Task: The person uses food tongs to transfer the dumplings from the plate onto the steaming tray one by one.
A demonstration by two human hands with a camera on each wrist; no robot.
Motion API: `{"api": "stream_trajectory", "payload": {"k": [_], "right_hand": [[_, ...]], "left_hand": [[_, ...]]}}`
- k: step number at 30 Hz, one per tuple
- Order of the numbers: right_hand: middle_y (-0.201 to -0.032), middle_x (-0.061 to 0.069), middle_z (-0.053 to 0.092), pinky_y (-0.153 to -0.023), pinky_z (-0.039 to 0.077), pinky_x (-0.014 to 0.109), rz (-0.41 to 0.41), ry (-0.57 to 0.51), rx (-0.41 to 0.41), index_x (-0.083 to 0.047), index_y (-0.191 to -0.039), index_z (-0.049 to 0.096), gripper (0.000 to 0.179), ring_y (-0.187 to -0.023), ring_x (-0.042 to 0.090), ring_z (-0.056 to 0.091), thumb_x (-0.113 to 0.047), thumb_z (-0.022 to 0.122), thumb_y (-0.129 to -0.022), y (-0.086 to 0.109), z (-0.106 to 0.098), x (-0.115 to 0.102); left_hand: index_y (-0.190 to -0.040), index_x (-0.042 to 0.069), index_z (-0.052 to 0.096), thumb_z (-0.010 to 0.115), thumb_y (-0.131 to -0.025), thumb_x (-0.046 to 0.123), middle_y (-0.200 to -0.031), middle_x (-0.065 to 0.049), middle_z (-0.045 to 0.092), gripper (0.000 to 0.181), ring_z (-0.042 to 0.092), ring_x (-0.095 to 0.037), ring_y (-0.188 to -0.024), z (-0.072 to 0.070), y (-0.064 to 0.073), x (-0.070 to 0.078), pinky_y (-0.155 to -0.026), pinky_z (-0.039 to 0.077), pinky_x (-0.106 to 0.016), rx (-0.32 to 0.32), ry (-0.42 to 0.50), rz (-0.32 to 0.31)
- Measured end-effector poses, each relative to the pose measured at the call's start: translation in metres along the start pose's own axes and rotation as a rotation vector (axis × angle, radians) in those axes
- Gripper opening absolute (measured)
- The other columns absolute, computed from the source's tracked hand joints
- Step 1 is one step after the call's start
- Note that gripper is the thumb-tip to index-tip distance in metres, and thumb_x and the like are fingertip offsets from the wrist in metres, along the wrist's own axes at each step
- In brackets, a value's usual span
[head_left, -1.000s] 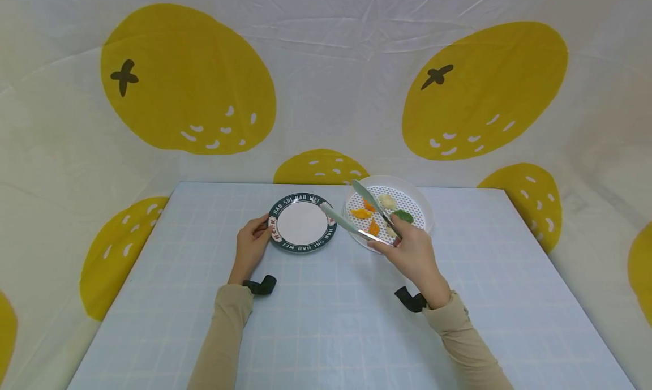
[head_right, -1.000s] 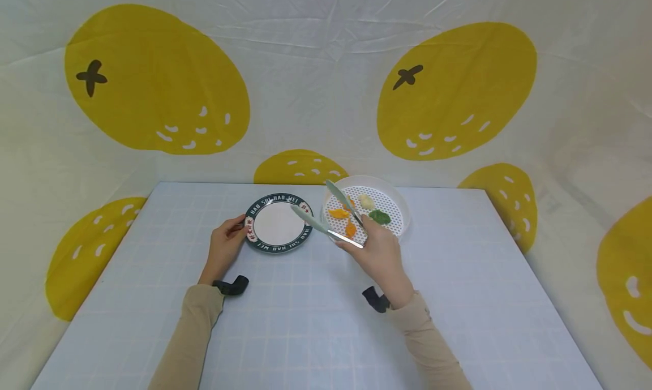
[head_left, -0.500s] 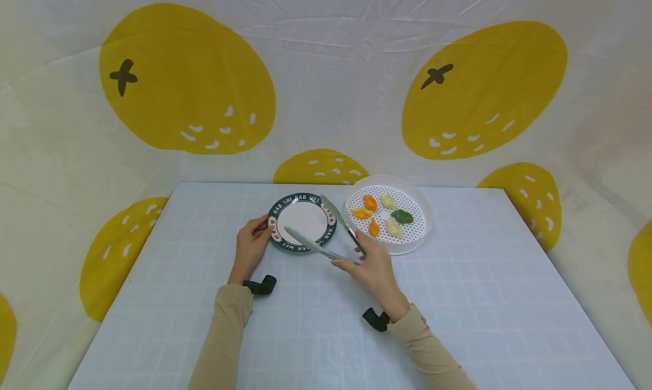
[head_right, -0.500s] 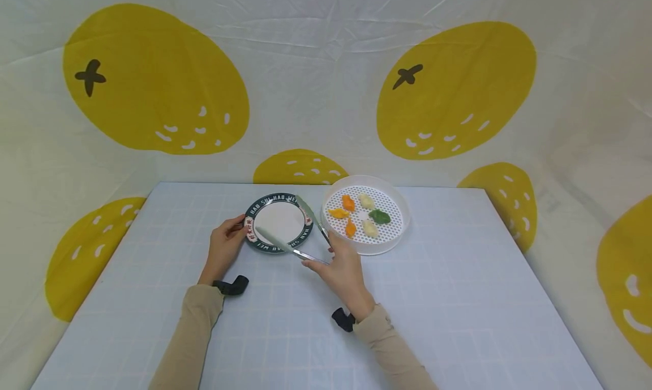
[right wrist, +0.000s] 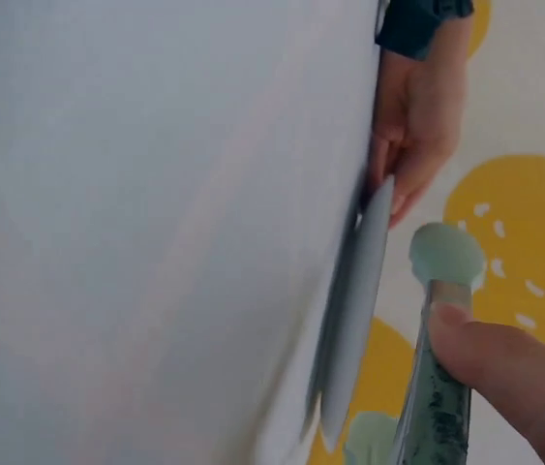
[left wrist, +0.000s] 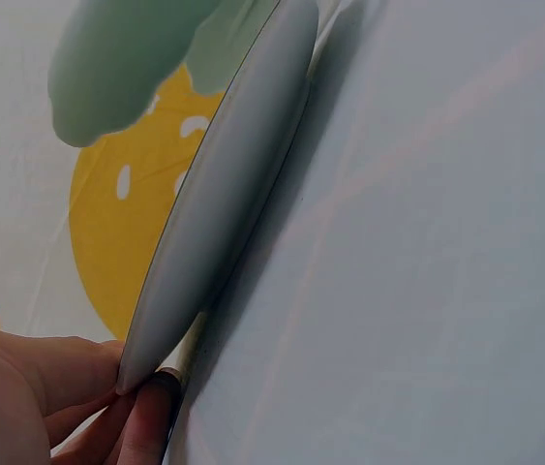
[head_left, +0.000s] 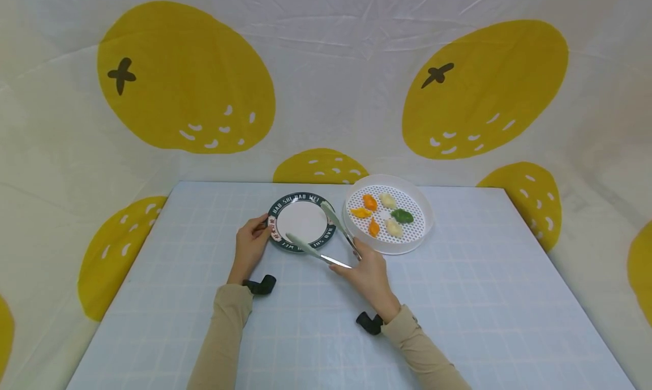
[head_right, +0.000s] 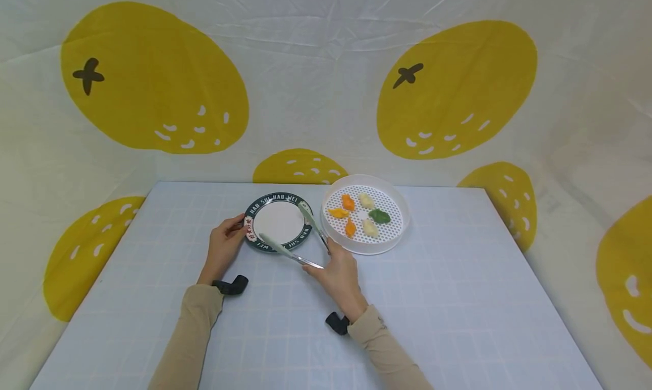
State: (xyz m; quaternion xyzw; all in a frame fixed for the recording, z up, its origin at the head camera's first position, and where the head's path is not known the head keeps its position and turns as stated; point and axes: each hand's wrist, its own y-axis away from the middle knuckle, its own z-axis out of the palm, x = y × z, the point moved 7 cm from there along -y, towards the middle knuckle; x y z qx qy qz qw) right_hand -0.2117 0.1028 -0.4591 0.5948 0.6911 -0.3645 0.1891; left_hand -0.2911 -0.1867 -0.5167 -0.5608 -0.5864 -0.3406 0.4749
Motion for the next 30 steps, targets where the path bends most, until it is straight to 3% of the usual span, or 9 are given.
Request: {"api": "stream_trajectory", "payload": {"k": [3,8,15,30], "right_hand": [[-0.082,0.013,0.06,-0.058,0.039,0.031,0.015,0.024,0.007,-0.001,-0.098,0.066,0.055,-0.072,0.02,0.048,-0.031,0.095,-0.063,0.001,0.001,0.003],[-0.106,0.013,0.069,-0.078,0.053,0.044,0.067,0.087,-0.022,-0.001,-0.115,0.066,0.07,-0.092,0.028,0.061,-0.033,0.096,-0.061,0.003,0.006,0.009],[-0.117,0.017,0.063,-0.089,0.051,0.047,0.091,0.172,-0.078,0.003,-0.129,0.059,0.086,-0.104,0.032,0.056,-0.038,0.094,-0.063,0.002,0.011,0.01],[-0.126,0.015,0.058,-0.098,0.047,0.049,0.108,0.112,-0.131,-0.001,-0.134,0.054,0.088,-0.115,0.031,0.052,-0.036,0.094,-0.063,0.008,0.012,0.018]], "left_hand": [[-0.136,0.005,0.059,0.064,-0.097,0.009,-0.125,-0.014,0.061,0.04,0.058,-0.024,-0.111,-0.001,0.0,0.001,-0.097,0.05,-0.038,0.005,0.004,-0.002],[-0.137,0.007,0.058,0.064,-0.097,0.01,-0.125,-0.013,0.061,0.04,0.057,-0.024,-0.11,-0.002,0.0,-0.001,-0.096,0.05,-0.037,0.007,-0.009,-0.044],[-0.136,0.008,0.059,0.064,-0.097,0.012,-0.124,-0.011,0.061,0.04,0.057,-0.023,-0.109,-0.004,-0.001,-0.001,-0.096,0.05,-0.038,0.012,-0.012,-0.043],[-0.131,0.006,0.063,0.065,-0.095,0.006,-0.118,-0.01,0.064,0.036,0.058,-0.02,-0.106,-0.001,0.004,-0.002,-0.087,0.051,-0.021,0.068,0.002,-0.009]]}}
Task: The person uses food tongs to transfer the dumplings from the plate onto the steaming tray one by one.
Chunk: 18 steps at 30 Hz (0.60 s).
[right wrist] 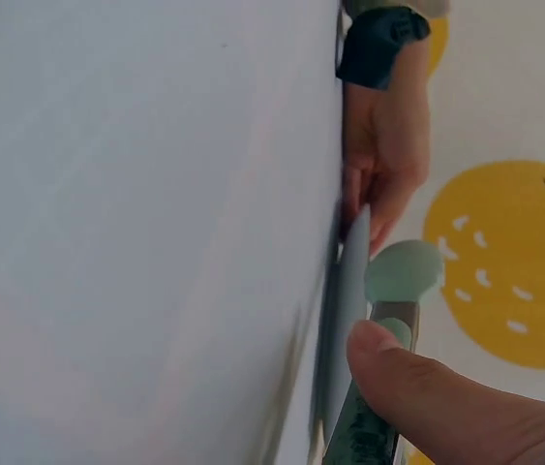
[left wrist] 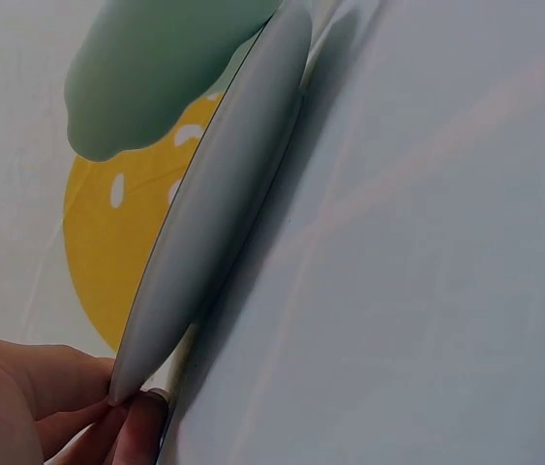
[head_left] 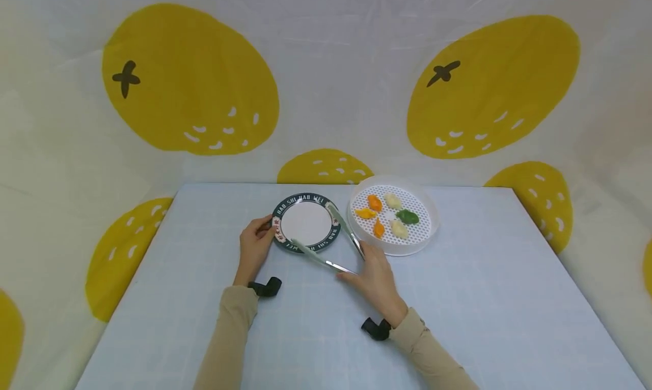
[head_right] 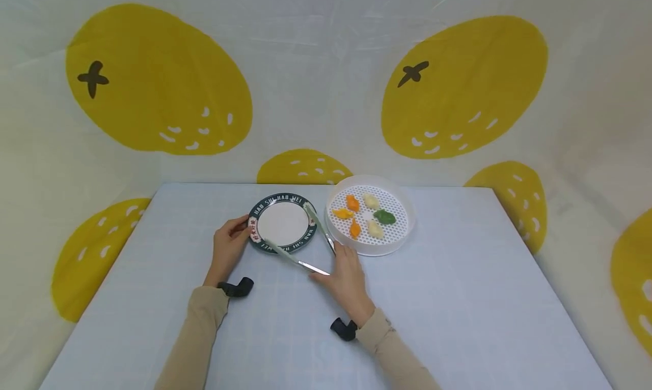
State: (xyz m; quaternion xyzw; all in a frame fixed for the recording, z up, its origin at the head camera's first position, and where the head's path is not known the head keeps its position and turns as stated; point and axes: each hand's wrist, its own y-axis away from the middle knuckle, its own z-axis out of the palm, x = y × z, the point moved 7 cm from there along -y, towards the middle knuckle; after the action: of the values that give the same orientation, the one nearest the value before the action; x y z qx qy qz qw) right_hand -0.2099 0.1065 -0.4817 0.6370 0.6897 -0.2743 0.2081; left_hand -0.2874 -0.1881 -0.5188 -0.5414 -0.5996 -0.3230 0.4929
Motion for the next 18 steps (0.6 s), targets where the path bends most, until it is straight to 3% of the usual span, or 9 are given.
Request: {"api": "stream_trajectory", "payload": {"k": [7,10,13,18], "right_hand": [[-0.138,0.016,0.052,-0.106,0.041,0.052,0.0,-0.058,-0.039,-0.002,-0.139,0.049,0.091,-0.126,0.034,0.048,-0.034,0.093,-0.066,0.001,0.004,-0.005],[-0.145,0.018,0.046,-0.11,0.038,0.052,-0.005,-0.035,-0.063,-0.002,-0.144,0.044,0.095,-0.133,0.036,0.043,-0.035,0.092,-0.069,0.0,0.004,-0.01],[-0.146,0.02,0.046,-0.108,0.04,0.052,-0.066,-0.009,-0.036,-0.001,-0.144,0.045,0.089,-0.132,0.037,0.044,-0.033,0.089,-0.073,-0.002,-0.003,-0.02],[-0.138,0.015,0.054,-0.104,0.045,0.051,-0.238,-0.018,0.047,-0.004,-0.138,0.053,0.067,-0.127,0.034,0.05,-0.027,0.083,-0.082,-0.005,-0.033,-0.038]], "left_hand": [[-0.131,0.007,0.062,0.065,-0.095,0.009,-0.12,-0.009,0.062,0.036,0.057,-0.019,-0.108,-0.008,0.004,-0.004,-0.089,0.05,-0.022,-0.011,0.005,-0.014],[-0.132,0.007,0.062,0.064,-0.096,0.01,-0.122,-0.01,0.062,0.036,0.057,-0.019,-0.109,-0.011,0.004,-0.004,-0.091,0.05,-0.025,-0.016,0.002,-0.025],[-0.134,0.006,0.06,0.061,-0.098,0.011,-0.125,-0.011,0.061,0.037,0.056,-0.021,-0.111,-0.014,0.002,-0.003,-0.095,0.05,-0.032,-0.021,0.002,-0.041],[-0.14,0.002,0.052,0.053,-0.102,0.018,-0.129,-0.016,0.057,0.041,0.054,-0.027,-0.117,-0.016,-0.003,0.002,-0.1,0.047,-0.042,-0.045,-0.073,-0.151]]}}
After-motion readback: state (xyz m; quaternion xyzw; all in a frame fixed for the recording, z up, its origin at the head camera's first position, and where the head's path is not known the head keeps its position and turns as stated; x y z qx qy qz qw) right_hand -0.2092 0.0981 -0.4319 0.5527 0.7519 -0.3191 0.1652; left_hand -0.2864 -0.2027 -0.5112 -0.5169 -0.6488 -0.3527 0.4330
